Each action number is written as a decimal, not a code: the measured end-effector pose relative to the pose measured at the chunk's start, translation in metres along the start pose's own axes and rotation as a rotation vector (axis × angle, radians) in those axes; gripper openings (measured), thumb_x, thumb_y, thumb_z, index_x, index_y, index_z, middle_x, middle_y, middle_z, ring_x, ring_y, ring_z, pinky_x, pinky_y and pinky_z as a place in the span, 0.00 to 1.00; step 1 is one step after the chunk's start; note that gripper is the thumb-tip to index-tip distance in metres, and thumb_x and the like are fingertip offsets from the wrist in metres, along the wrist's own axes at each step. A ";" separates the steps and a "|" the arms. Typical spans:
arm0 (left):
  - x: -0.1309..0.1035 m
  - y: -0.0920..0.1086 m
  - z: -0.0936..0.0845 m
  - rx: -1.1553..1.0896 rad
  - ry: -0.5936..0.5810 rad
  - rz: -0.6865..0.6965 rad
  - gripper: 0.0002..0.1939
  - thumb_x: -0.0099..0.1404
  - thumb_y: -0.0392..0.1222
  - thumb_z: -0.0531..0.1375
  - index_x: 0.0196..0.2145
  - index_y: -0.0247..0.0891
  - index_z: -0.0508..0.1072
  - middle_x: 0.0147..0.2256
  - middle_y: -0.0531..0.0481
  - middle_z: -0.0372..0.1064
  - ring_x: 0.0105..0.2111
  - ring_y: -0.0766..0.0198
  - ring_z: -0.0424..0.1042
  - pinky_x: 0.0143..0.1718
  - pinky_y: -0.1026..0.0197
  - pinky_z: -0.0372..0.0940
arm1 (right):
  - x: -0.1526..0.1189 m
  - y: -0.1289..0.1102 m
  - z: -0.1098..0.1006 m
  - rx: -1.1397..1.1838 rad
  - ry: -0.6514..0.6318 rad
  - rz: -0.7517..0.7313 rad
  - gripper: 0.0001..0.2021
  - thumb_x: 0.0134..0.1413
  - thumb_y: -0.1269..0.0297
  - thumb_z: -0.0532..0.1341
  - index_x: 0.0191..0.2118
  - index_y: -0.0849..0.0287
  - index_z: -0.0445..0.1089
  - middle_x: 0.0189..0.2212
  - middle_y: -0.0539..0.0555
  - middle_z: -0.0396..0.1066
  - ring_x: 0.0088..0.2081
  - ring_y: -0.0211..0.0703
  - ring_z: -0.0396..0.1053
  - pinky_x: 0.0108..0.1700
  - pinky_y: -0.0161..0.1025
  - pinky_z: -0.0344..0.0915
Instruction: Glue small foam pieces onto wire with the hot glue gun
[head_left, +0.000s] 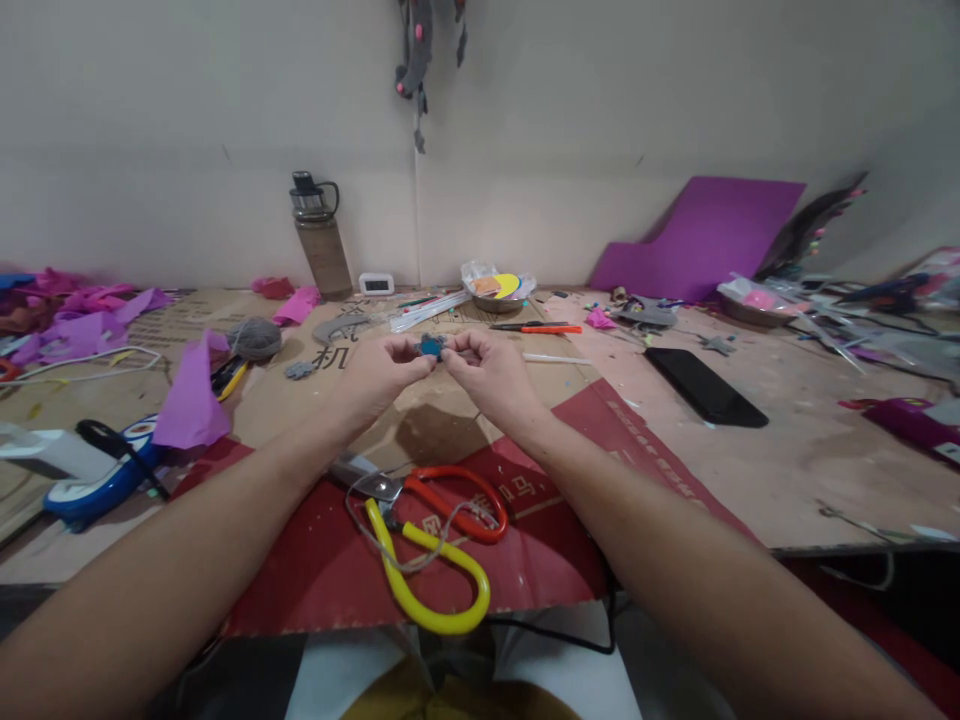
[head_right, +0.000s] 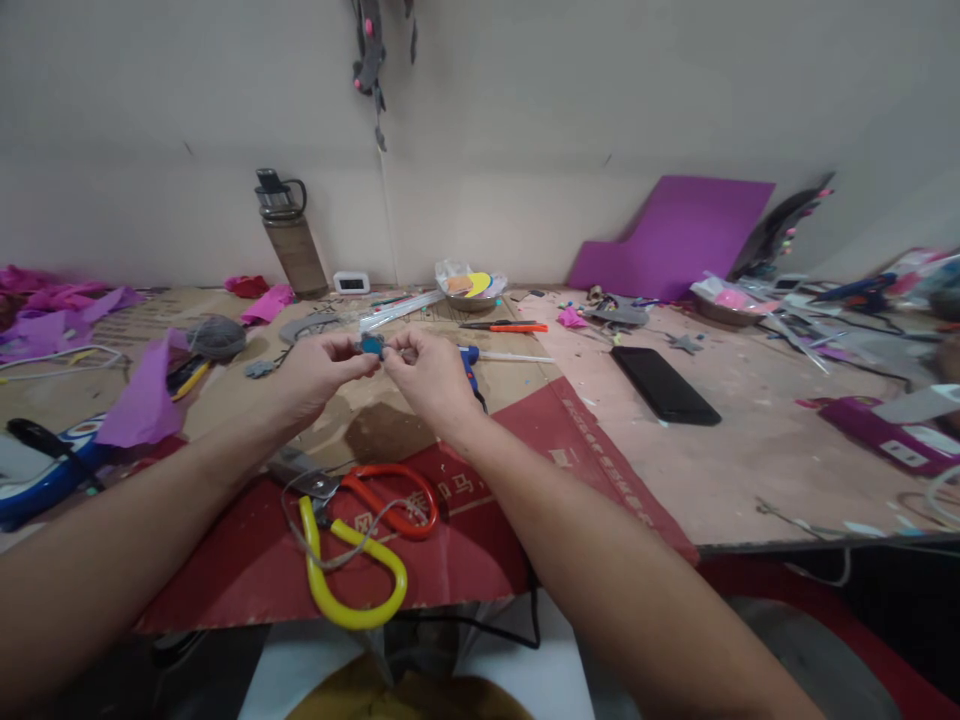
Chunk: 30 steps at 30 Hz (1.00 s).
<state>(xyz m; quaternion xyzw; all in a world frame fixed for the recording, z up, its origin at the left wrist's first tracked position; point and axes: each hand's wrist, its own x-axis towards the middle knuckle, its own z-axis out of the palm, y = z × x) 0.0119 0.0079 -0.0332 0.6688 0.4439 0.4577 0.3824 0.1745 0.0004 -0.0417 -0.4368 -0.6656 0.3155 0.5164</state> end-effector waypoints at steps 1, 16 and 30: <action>0.000 0.000 0.000 0.016 -0.003 0.006 0.08 0.52 0.43 0.65 0.28 0.36 0.76 0.26 0.52 0.71 0.26 0.66 0.65 0.32 0.62 0.57 | 0.000 -0.001 0.001 0.004 -0.006 0.004 0.07 0.49 0.62 0.58 0.29 0.60 0.67 0.22 0.47 0.65 0.23 0.34 0.59 0.27 0.33 0.54; 0.002 -0.001 -0.004 0.122 -0.036 -0.025 0.07 0.51 0.43 0.64 0.23 0.37 0.73 0.22 0.54 0.66 0.24 0.66 0.62 0.29 0.61 0.55 | -0.001 -0.004 -0.004 -0.087 -0.044 0.031 0.05 0.50 0.64 0.59 0.28 0.60 0.67 0.20 0.45 0.63 0.22 0.33 0.57 0.27 0.33 0.52; -0.002 -0.001 0.001 0.018 0.054 -0.030 0.07 0.52 0.43 0.63 0.23 0.37 0.72 0.24 0.53 0.68 0.26 0.66 0.63 0.31 0.61 0.56 | -0.002 -0.004 -0.002 -0.051 -0.003 0.010 0.07 0.51 0.61 0.59 0.29 0.59 0.69 0.20 0.45 0.62 0.23 0.34 0.56 0.27 0.34 0.51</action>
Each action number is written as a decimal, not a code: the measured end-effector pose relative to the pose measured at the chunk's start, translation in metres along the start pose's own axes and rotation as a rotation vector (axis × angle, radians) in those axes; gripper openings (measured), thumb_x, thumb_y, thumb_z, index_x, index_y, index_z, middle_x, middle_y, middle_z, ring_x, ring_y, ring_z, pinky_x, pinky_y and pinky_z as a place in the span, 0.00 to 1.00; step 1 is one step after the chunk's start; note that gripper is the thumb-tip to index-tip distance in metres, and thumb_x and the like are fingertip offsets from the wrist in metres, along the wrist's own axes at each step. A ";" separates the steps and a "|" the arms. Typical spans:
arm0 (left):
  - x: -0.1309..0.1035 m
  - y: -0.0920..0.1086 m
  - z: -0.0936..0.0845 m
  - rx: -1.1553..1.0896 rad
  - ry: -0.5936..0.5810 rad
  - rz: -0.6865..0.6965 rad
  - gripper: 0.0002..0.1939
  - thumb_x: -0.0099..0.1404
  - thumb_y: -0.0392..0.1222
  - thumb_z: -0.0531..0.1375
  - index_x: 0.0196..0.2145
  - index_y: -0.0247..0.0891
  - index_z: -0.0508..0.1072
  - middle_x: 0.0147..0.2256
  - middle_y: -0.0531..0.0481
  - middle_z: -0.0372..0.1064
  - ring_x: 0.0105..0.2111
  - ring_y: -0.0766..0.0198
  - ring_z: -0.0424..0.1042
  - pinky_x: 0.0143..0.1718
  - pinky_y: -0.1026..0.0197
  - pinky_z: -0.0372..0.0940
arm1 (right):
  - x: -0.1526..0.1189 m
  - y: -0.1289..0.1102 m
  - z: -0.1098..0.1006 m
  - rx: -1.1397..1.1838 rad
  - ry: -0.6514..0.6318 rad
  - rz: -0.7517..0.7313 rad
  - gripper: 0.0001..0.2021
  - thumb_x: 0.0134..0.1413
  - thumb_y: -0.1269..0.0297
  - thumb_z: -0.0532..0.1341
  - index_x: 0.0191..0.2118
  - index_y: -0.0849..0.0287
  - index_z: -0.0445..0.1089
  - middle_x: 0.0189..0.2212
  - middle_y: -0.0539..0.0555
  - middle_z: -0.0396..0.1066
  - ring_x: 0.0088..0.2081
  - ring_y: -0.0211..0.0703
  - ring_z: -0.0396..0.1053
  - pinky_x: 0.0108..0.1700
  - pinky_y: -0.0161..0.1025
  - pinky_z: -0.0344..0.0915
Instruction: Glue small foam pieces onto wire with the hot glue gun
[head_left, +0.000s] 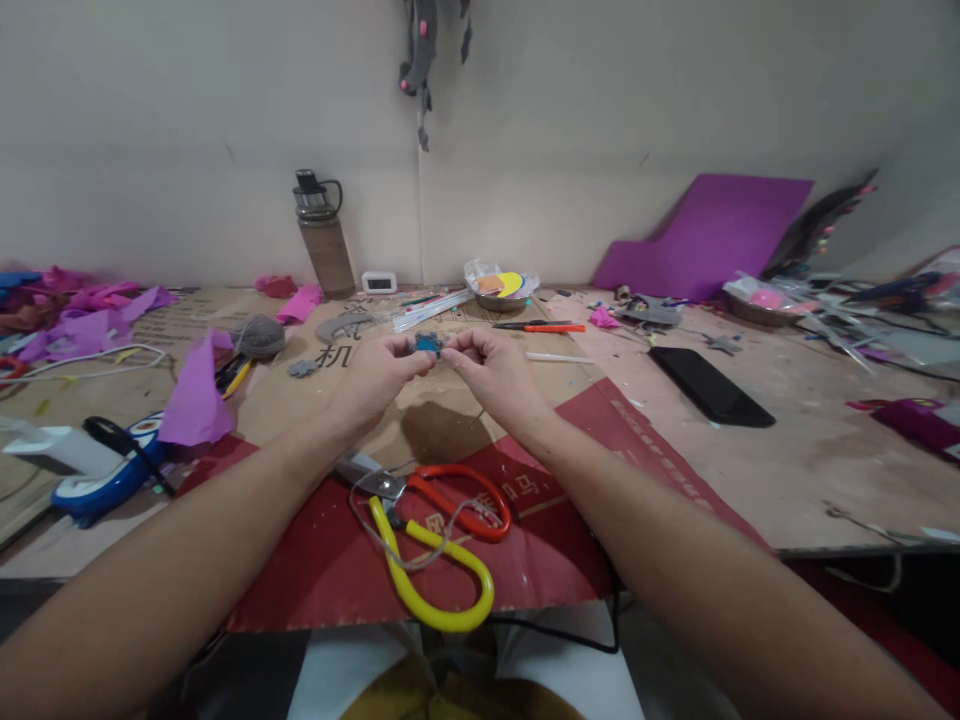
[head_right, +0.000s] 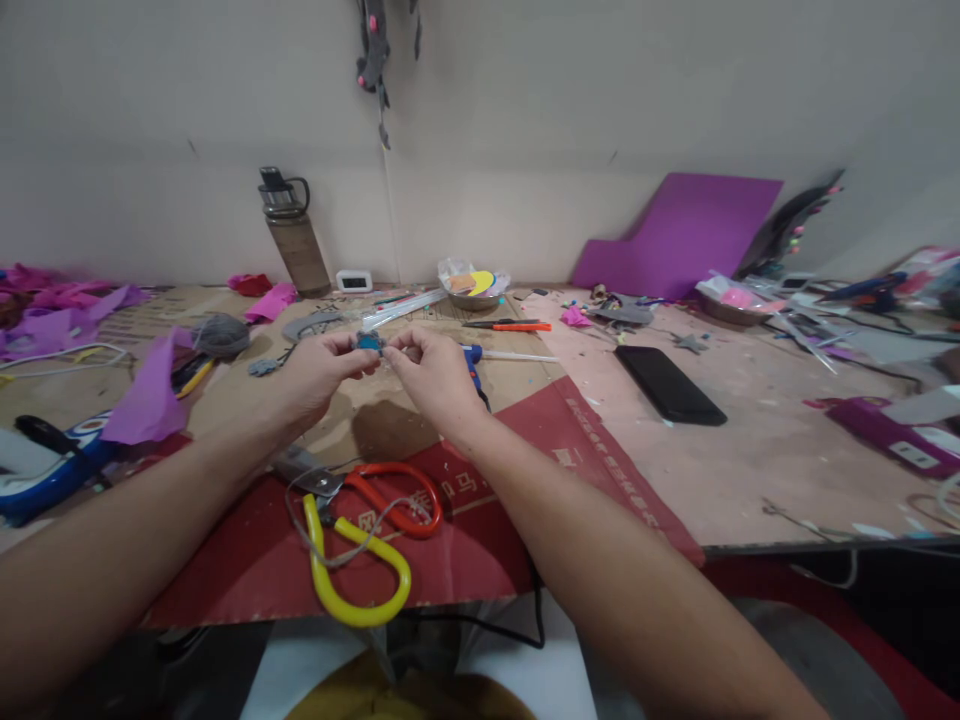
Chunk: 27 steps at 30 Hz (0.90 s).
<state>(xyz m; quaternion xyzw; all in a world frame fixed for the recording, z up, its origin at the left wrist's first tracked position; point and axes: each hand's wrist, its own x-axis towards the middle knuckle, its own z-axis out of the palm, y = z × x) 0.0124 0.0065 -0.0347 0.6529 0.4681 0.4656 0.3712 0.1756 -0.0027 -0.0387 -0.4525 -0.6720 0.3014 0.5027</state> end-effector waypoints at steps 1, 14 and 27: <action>-0.001 0.000 0.001 -0.009 -0.006 0.004 0.07 0.53 0.43 0.63 0.24 0.37 0.72 0.24 0.53 0.68 0.26 0.66 0.63 0.31 0.61 0.56 | 0.000 0.000 0.000 0.006 0.002 0.009 0.07 0.51 0.61 0.59 0.29 0.59 0.69 0.19 0.45 0.61 0.23 0.34 0.55 0.26 0.34 0.51; 0.006 0.006 -0.008 -0.035 -0.123 -0.068 0.11 0.50 0.46 0.66 0.31 0.38 0.79 0.29 0.49 0.75 0.30 0.63 0.69 0.34 0.61 0.60 | 0.007 0.008 -0.008 -0.024 -0.117 0.076 0.05 0.44 0.64 0.59 0.25 0.59 0.66 0.17 0.45 0.62 0.20 0.31 0.54 0.23 0.32 0.48; 0.004 0.011 -0.014 0.431 -0.189 0.064 0.06 0.50 0.42 0.63 0.24 0.39 0.78 0.21 0.54 0.70 0.23 0.66 0.64 0.26 0.63 0.53 | 0.000 0.001 -0.007 -0.188 -0.247 0.027 0.03 0.47 0.67 0.58 0.27 0.60 0.69 0.19 0.46 0.65 0.22 0.32 0.58 0.25 0.32 0.51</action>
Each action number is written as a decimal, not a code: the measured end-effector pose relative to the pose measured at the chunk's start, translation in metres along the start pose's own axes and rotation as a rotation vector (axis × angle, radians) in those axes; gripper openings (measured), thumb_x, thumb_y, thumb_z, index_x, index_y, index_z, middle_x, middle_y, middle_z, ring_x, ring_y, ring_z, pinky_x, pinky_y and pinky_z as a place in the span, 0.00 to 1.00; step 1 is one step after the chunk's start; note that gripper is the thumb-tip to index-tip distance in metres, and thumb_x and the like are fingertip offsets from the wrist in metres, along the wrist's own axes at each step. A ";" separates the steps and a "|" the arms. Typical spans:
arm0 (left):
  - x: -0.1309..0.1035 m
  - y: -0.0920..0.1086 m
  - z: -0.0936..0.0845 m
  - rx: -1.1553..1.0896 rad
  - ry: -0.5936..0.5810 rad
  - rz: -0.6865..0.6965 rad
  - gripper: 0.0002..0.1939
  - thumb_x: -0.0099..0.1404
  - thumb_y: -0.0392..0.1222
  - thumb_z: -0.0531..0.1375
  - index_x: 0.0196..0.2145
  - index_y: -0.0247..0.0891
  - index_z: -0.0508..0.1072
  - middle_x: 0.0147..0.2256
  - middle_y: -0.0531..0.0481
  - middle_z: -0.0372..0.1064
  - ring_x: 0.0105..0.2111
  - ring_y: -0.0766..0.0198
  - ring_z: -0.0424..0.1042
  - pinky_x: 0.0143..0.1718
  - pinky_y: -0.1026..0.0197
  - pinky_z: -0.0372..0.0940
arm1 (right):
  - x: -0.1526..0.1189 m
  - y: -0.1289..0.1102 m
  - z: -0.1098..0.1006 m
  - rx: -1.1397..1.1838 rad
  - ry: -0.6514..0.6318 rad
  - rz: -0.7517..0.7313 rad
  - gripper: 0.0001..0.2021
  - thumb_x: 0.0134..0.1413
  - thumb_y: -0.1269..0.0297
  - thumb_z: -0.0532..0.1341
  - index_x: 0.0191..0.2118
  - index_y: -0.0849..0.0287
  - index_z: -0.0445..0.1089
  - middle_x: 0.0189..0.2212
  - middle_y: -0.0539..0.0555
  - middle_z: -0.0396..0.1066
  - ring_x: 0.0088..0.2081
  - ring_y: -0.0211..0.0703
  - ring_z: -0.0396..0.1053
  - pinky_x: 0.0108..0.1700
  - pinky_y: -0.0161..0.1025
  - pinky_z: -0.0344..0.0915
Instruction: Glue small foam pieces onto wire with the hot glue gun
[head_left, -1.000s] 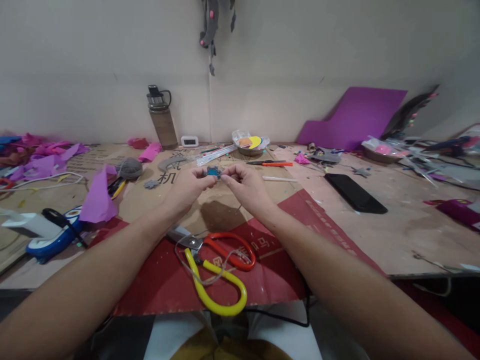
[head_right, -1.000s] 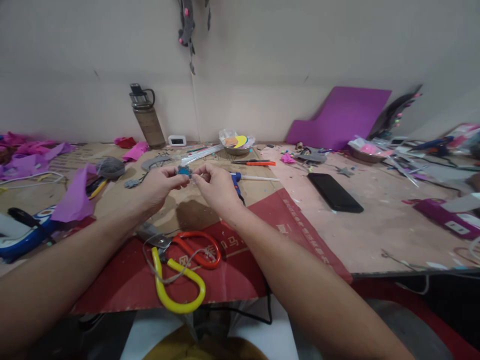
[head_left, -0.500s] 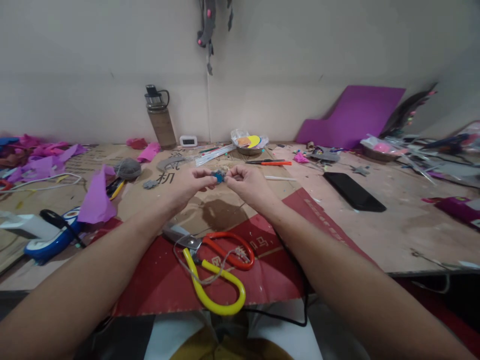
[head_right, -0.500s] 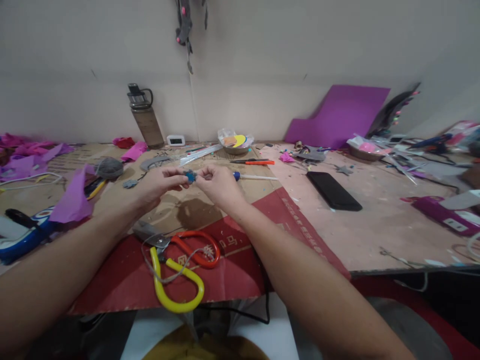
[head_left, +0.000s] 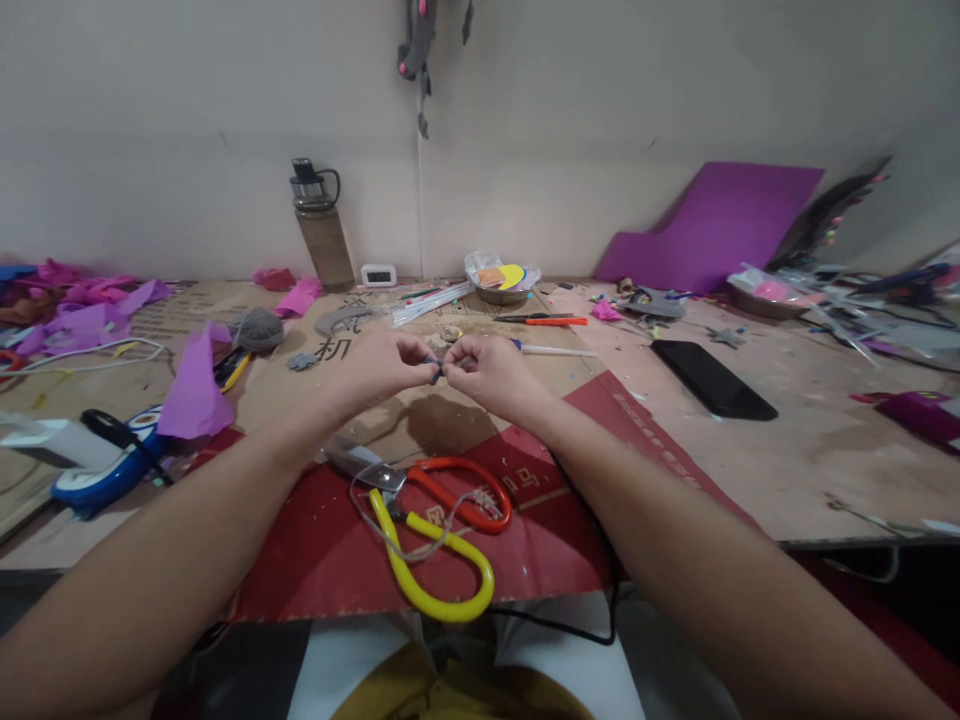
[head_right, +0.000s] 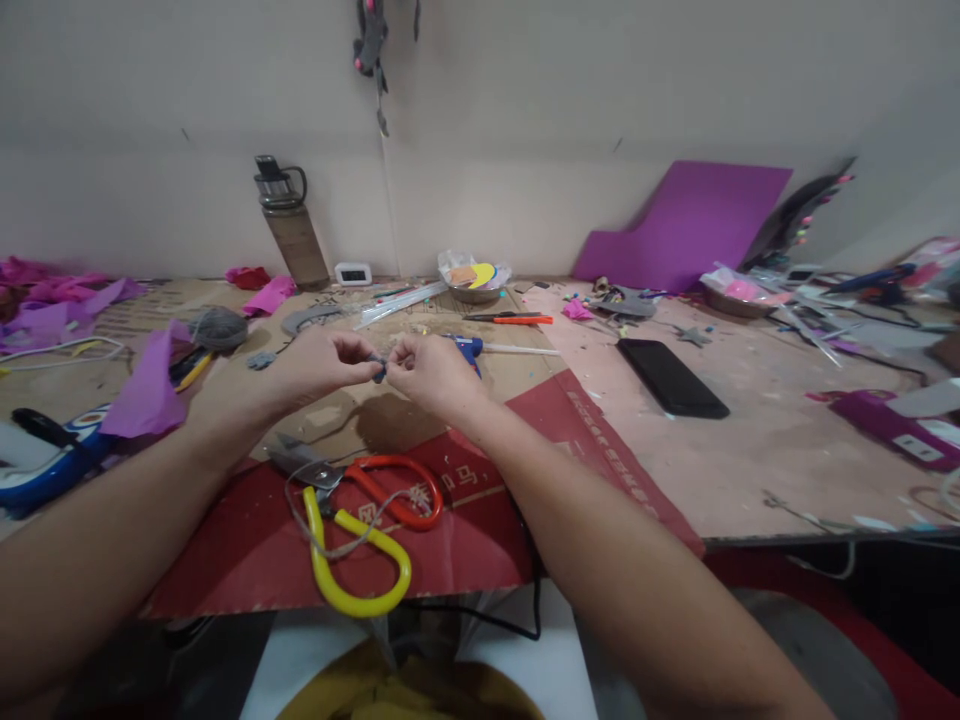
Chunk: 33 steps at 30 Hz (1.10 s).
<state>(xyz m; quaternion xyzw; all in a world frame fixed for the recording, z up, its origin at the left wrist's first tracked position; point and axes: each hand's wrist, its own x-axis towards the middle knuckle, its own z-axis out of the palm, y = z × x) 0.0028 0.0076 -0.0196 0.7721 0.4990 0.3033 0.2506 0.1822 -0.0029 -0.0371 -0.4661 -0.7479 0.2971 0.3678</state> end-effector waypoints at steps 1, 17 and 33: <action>0.000 0.001 0.000 0.026 0.005 0.009 0.05 0.50 0.42 0.62 0.23 0.39 0.77 0.20 0.54 0.70 0.23 0.66 0.63 0.26 0.63 0.53 | 0.000 0.000 0.001 -0.022 0.010 -0.016 0.03 0.48 0.68 0.59 0.28 0.61 0.69 0.20 0.46 0.65 0.22 0.33 0.58 0.25 0.32 0.51; 0.005 -0.010 -0.002 -0.194 0.240 -0.065 0.08 0.53 0.44 0.60 0.24 0.36 0.71 0.22 0.55 0.64 0.23 0.68 0.60 0.26 0.63 0.53 | -0.005 -0.001 0.006 -0.041 0.109 -0.165 0.06 0.59 0.66 0.55 0.38 0.60 0.68 0.29 0.50 0.69 0.30 0.37 0.64 0.34 0.35 0.57; 0.018 -0.024 -0.009 -1.052 0.430 -0.049 0.05 0.50 0.37 0.64 0.25 0.37 0.70 0.26 0.53 0.66 0.24 0.70 0.64 0.24 0.66 0.59 | 0.006 0.024 -0.034 -0.859 0.220 0.224 0.19 0.61 0.58 0.52 0.42 0.69 0.73 0.39 0.70 0.74 0.41 0.55 0.71 0.40 0.43 0.62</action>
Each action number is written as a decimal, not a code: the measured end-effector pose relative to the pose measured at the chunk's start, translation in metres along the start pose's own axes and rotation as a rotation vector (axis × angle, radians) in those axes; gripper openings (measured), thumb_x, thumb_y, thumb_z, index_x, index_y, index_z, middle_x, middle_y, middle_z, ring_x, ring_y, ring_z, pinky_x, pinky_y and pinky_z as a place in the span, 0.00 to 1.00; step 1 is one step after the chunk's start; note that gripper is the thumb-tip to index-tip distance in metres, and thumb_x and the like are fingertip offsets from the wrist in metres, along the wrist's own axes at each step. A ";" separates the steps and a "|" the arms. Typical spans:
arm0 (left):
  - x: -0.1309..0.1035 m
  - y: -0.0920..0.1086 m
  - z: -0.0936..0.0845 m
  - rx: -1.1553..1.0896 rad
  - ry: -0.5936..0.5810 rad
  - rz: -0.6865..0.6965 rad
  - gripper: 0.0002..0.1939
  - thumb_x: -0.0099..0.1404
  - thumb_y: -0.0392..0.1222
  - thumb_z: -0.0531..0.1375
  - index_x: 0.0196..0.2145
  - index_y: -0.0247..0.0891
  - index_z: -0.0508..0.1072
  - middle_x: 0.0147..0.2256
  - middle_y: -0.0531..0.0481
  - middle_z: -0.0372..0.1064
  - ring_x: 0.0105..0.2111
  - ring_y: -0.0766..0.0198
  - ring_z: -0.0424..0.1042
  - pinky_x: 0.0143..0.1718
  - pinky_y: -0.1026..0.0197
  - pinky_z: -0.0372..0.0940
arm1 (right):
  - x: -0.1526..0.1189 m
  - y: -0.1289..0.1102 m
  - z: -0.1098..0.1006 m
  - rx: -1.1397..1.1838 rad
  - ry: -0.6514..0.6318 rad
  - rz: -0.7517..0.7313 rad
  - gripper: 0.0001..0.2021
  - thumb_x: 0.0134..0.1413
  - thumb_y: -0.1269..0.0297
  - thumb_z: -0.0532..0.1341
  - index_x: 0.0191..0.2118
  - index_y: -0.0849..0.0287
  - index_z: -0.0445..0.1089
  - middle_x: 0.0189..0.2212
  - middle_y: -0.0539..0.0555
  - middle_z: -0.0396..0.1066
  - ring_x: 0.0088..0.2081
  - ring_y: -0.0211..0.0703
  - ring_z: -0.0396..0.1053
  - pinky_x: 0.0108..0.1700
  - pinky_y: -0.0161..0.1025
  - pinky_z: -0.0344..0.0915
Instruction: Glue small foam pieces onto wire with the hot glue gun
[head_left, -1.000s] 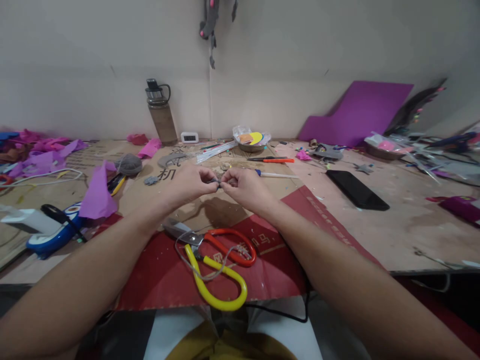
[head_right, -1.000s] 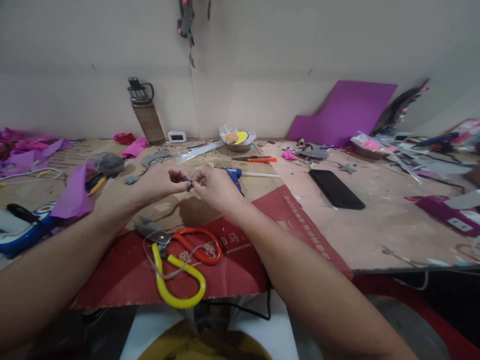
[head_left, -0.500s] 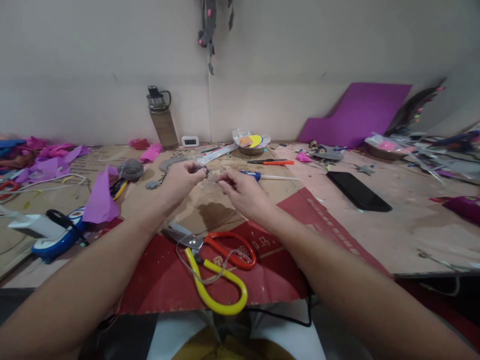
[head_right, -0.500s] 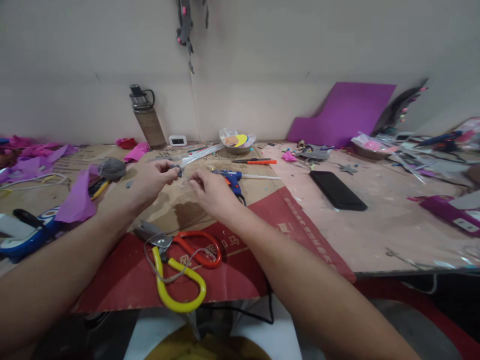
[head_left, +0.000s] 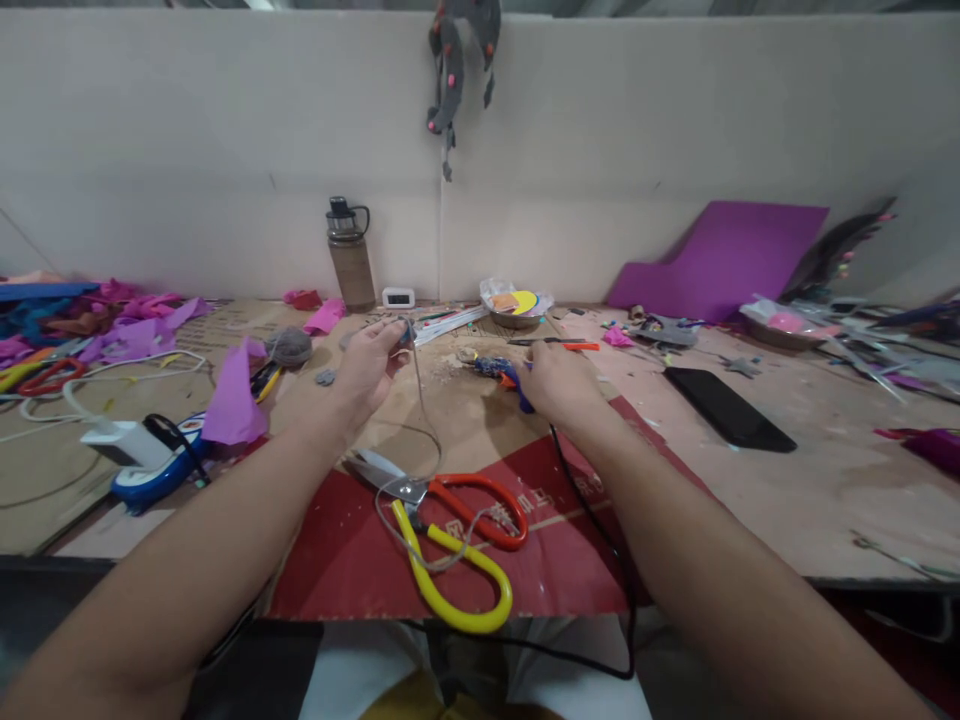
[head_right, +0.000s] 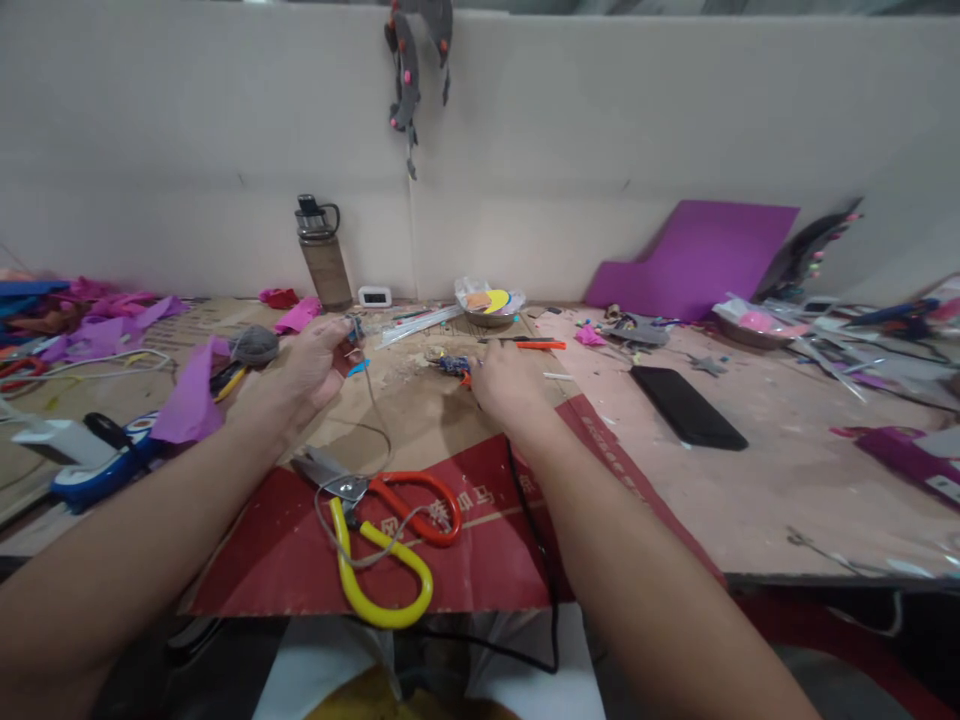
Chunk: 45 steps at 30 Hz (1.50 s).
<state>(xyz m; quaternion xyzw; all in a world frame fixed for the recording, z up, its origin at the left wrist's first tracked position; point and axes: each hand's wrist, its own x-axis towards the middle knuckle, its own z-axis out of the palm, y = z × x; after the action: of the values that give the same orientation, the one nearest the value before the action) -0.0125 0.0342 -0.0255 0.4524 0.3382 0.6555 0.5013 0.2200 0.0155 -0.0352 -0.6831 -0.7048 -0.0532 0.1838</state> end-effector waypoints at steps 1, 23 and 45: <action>0.000 0.000 0.000 -0.010 0.014 0.006 0.04 0.50 0.36 0.63 0.25 0.37 0.70 0.25 0.53 0.66 0.24 0.70 0.64 0.24 0.66 0.59 | 0.002 0.004 0.005 -0.055 -0.075 0.016 0.19 0.60 0.58 0.54 0.42 0.70 0.73 0.39 0.71 0.74 0.41 0.56 0.72 0.41 0.43 0.62; 0.001 -0.005 -0.004 -0.031 0.207 -0.238 0.04 0.52 0.36 0.64 0.26 0.36 0.71 0.23 0.54 0.67 0.21 0.72 0.64 0.20 0.69 0.55 | -0.013 -0.024 -0.017 0.882 0.019 -0.051 0.15 0.47 0.65 0.56 0.43 0.59 0.66 0.31 0.52 0.72 0.29 0.41 0.68 0.33 0.37 0.65; 0.005 -0.020 -0.011 0.100 0.053 -0.174 0.09 0.51 0.43 0.67 0.30 0.38 0.75 0.32 0.49 0.73 0.29 0.65 0.69 0.29 0.63 0.64 | -0.029 -0.034 -0.013 0.766 0.102 -0.361 0.18 0.56 0.70 0.54 0.53 0.61 0.62 0.41 0.59 0.72 0.41 0.47 0.70 0.47 0.45 0.66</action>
<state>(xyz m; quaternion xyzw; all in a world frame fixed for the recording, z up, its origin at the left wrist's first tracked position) -0.0167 0.0445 -0.0460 0.4286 0.4216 0.6034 0.5238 0.1885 -0.0178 -0.0268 -0.4277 -0.7720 0.1472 0.4466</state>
